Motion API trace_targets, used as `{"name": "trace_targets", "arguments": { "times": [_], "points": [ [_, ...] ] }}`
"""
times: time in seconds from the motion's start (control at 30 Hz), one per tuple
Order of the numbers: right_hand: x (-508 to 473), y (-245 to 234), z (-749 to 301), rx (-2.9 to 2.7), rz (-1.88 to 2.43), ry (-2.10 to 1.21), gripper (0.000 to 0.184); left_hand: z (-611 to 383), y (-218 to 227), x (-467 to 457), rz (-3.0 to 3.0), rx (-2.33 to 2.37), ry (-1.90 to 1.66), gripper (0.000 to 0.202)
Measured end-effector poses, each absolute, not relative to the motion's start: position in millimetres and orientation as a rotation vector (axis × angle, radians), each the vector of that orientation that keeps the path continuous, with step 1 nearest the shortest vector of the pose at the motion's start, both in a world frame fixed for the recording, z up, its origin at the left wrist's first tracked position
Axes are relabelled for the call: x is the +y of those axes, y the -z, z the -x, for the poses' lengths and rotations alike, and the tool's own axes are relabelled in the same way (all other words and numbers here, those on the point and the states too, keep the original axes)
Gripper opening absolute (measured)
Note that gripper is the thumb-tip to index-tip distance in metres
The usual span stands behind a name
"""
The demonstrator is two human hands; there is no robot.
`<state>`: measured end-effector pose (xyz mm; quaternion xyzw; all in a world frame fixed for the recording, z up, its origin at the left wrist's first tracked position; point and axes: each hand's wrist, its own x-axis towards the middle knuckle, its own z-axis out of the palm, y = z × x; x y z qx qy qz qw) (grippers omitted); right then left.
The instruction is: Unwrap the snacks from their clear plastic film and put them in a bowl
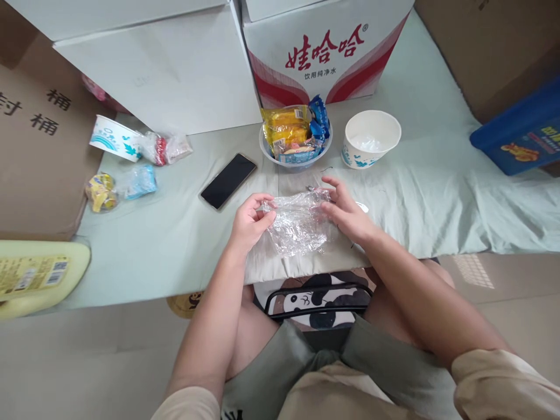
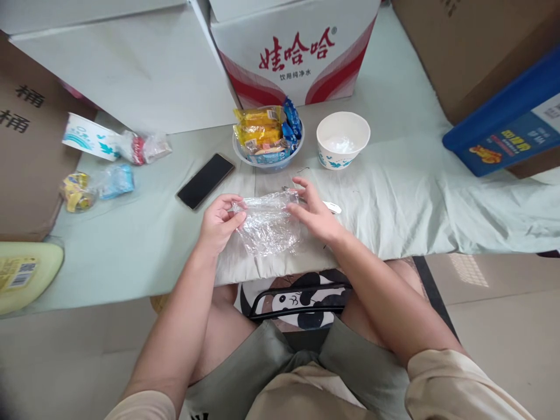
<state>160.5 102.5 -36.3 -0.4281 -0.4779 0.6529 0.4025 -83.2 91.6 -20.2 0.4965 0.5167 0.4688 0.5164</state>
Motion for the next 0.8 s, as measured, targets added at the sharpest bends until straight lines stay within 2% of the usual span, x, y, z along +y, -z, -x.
{"name": "trace_targets", "arguments": {
  "times": [0.1, 0.2, 0.37, 0.47, 0.57, 0.7, 0.8],
  "points": [
    [102.2, 37.1, -160.1, -1.311, 1.085, -1.681, 0.081, 85.8, 23.0, 92.8, -1.18, 1.23, -1.164, 0.034],
    [103.2, 38.1, -159.7, -1.317, 1.08, -1.684, 0.073, 89.8, 24.9, 94.0, -1.125, 1.202, -1.209, 0.042],
    [102.5, 32.4, -158.4, -1.241, 1.058, -1.622, 0.062, 86.5, 22.6, 91.8, -0.962, 1.07, -1.133, 0.071],
    [101.6, 28.5, -157.7, -1.156, 0.994, -1.608, 0.063, 77.6, 22.8, 88.1, -0.923, 1.034, -0.97, 0.058],
    [101.4, 27.1, -157.3, -1.112, 0.956, -1.646, 0.059, 71.1, 24.1, 85.8, -0.903, 1.086, -0.958, 0.049],
    [101.4, 26.4, -157.9, -1.338, 1.017, -1.758, 0.031, 71.3, 26.6, 85.8, -0.883, 1.109, -0.999, 0.053],
    [101.2, 24.3, -158.8, -1.425, 1.058, -1.734, 0.027, 74.9, 28.5, 85.4, -0.915, 1.129, -0.93, 0.059]
  ]
}}
